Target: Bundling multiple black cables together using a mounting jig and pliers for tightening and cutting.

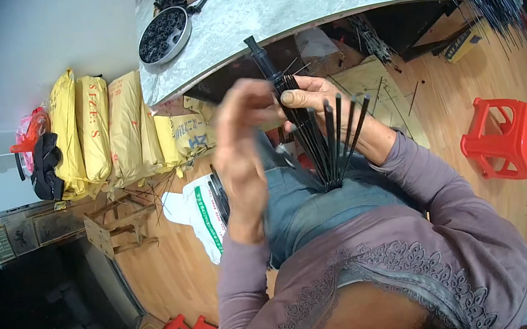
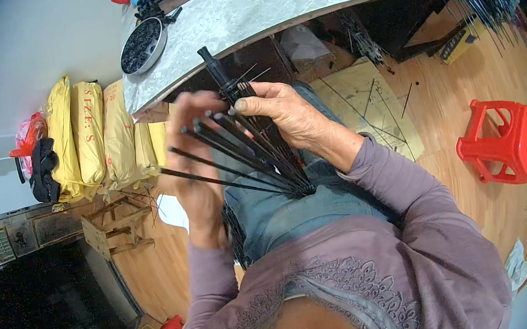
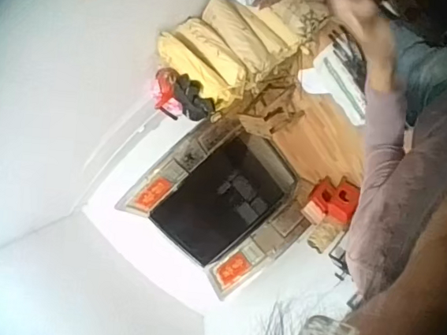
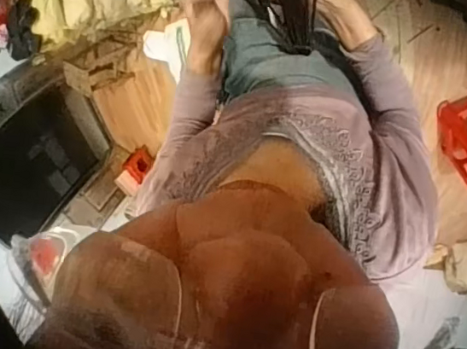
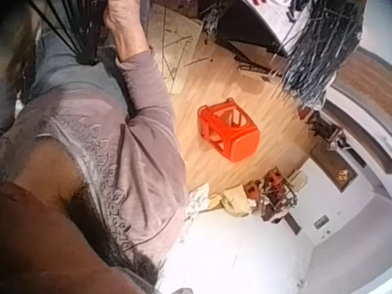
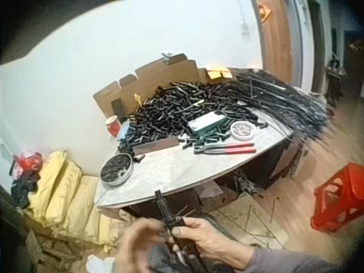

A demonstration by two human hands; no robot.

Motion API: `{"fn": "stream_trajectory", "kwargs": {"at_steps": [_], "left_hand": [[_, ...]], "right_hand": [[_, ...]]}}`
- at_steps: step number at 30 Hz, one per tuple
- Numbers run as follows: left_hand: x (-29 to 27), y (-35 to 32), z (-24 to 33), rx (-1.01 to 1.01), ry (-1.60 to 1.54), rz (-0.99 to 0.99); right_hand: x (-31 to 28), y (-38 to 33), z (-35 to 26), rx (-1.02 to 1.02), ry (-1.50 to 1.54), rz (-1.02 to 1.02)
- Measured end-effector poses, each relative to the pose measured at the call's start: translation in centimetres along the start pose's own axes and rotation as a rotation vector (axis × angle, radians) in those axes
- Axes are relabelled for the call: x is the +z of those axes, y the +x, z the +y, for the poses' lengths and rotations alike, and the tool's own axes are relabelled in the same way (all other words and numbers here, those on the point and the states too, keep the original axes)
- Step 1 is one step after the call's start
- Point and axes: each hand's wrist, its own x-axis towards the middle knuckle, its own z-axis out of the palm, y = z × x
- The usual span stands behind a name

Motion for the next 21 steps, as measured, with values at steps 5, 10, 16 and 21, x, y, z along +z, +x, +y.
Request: {"fn": "stream_trajectory", "kwargs": {"at_steps": [5,10,16,21], "left_hand": [[4.0,-3.1,0.9,-0.232,0.065,-0.174],[1.3,1.6,-1.3,-0.124,0.214,0.427],[-0.4,2.0,-0.7,-0.144,0.213,0.440],[-0.5,1.3,-0.5,-0.133,0.162,0.488]], "right_hand": [[1.9,0.0,-0.1,0.056,0.012,0.055],[2.6,0.7,1.4,-0.280,-0.175,0.134],[3.3,1.8,3.3,-0.504,-0.529,0.230],[3.4,2.0,2.7,-0.646,-0.688,0.137]]}}
